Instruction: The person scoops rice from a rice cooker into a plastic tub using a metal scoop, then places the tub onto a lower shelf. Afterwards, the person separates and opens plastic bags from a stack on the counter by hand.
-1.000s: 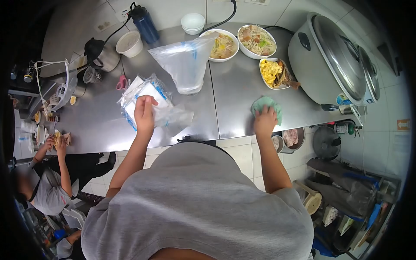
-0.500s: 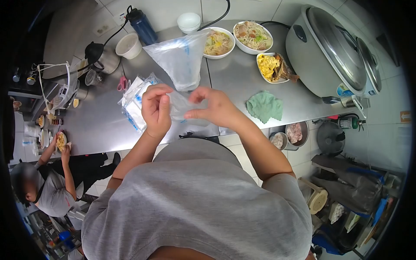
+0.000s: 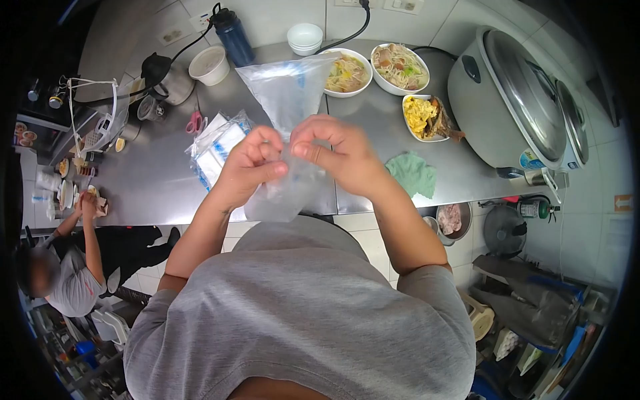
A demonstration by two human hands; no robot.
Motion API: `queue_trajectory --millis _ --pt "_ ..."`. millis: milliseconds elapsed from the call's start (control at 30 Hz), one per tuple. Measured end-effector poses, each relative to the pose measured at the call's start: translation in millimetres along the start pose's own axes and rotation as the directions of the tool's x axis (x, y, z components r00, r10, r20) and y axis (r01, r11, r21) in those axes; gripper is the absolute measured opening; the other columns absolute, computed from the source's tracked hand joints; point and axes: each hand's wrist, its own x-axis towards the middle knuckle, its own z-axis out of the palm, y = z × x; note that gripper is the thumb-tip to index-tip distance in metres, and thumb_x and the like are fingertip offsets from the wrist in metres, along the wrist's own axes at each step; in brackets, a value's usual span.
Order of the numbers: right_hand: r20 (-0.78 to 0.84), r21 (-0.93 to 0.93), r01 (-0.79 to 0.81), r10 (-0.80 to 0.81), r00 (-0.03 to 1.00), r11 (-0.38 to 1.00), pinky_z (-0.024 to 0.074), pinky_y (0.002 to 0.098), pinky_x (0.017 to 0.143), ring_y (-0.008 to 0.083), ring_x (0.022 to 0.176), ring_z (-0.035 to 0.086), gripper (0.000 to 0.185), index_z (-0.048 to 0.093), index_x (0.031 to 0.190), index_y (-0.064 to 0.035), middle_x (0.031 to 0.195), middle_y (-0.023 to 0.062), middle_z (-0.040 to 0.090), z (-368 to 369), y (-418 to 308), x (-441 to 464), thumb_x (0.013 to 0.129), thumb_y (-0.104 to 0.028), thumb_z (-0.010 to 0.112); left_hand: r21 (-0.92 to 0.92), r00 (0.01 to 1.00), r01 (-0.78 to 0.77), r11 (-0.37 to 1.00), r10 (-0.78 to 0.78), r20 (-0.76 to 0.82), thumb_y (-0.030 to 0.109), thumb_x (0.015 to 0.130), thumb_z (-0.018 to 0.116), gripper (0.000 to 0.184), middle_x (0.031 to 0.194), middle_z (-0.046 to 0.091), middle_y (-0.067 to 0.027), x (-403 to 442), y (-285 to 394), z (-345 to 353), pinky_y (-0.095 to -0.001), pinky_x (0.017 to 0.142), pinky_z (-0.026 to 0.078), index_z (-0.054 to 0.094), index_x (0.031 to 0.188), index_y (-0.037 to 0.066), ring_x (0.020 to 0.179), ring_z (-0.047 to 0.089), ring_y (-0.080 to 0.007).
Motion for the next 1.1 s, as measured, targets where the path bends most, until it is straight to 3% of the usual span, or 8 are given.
queue_trajectory --millis 233,433,533,633,733,833,933,1100 --pt "0.584 0.280 -0.541 0.307 0.752 0.793 0.0438 0.0241 0.071 0.0094 0.069 0.054 0.014 0.059 0.083 -0.0009 0.072 0.0016 0.059 -30.2 10.4 8.0 0.086 -0.014 0.062 -0.109 0.984 -0.181 0.977 0.180 -0.012 0.024 0.092 0.054 0.018 0.074 0.056 -0.0011 18.4 8.8 -8.5 -0.0287 0.072 0.043 0.055 0.092 0.007 0.073 0.053 -0.0113" --pt "0.418 0.545 -0.315 0.073 0.905 0.777 0.0480 0.0292 0.071 0.0137 0.069 0.059 0.018 0.060 0.088 -0.0017 0.073 0.0041 0.061 -52.4 22.4 21.7 0.085 -0.019 0.062 -0.831 0.865 0.095 0.548 0.367 0.341 0.020 0.092 0.051 0.016 0.076 0.055 -0.0023 34.1 11.5 -41.4 -0.0330 0.076 0.045 0.052 0.085 0.006 0.078 0.056 -0.0151" --pt "0.197 0.713 -0.180 0.052 0.979 0.677 0.0490 0.0296 0.074 0.0158 0.072 0.060 0.018 0.061 0.092 -0.0010 0.076 0.0054 0.062 -61.8 -3.2 44.8 0.085 -0.018 0.060 -0.510 0.888 0.215 0.833 0.050 0.456 0.018 0.092 0.050 0.016 0.081 0.058 -0.0034 42.6 41.5 -61.7 -0.0330 0.075 0.048 0.054 0.089 0.003 0.076 0.057 -0.0160" --pt "0.076 0.790 -0.306 0.411 0.909 0.532 0.0502 0.0294 0.069 0.0187 0.072 0.061 0.019 0.060 0.084 -0.0015 0.086 0.0072 0.062 -66.5 -17.4 70.8 0.084 -0.020 0.063 -0.578 0.991 0.067 0.813 0.012 0.132 0.013 0.092 0.048 0.016 0.087 0.061 -0.0059 67.7 65.7 -73.0 -0.0335 0.077 0.050 0.056 0.094 -0.001 0.074 0.059 -0.0178" --pt "-0.171 0.454 -0.293 0.404 0.899 0.842 0.0501 0.0299 0.065 0.0168 0.069 0.061 0.018 0.061 0.090 -0.0036 0.079 0.0044 0.063 -46.8 42.0 79.4 0.086 -0.021 0.057 -0.639 0.961 -0.003 0.769 -0.174 -0.214 0.007 0.091 0.046 0.017 0.090 0.063 -0.0081 100.2 42.9 -80.6 -0.0344 0.078 0.052 0.056 0.098 -0.004 0.071 0.059 -0.0180" --pt "-0.077 0.598 -0.504 0.671 0.738 0.623 0.0487 0.0295 0.060 0.0150 0.066 0.058 0.016 0.063 0.087 -0.0029 0.078 0.0050 0.063 -36.9 154.2 67.6 0.088 -0.015 0.052 -0.801 0.984 0.164 0.576 -0.154 0.091 0.003 0.088 0.040 0.019 0.083 0.062 -0.0098 120.6 -103.4 -145.7 -0.0328 0.065 0.054 0.056 0.095 -0.002 0.076 0.064 -0.0192" --pt "-0.095 0.525 -0.646 0.792 0.603 0.555 0.0494 0.0299 0.059 0.0181 0.067 0.061 0.018 0.064 0.090 -0.0022 0.077 0.0086 0.065 -22.6 200.7 43.8 0.086 -0.016 0.053 -0.426 0.778 0.237 0.873 -0.433 -0.456 0.006 0.089 0.041 0.021 0.081 0.064 -0.0120 103.5 -124.8 -97.5 -0.0313 0.060 0.055 0.057 0.099 -0.004 0.071 0.064 -0.0202" --pt "-0.380 0.007 -0.593 0.550 0.744 0.806 0.0480 0.0299 0.055 0.0180 0.061 0.059 0.022 0.063 0.092 0.0003 0.071 0.0088 0.062 -4.4 162.4 59.8 0.087 -0.019 0.053 0.306 0.861 0.335 0.891 -0.158 -0.484 0.013 0.089 0.046 0.027 0.087 0.066 -0.0156 119.3 -114.3 -98.9 -0.0340 0.058 0.056 0.057 0.104 -0.006 0.067 0.065 -0.0244"
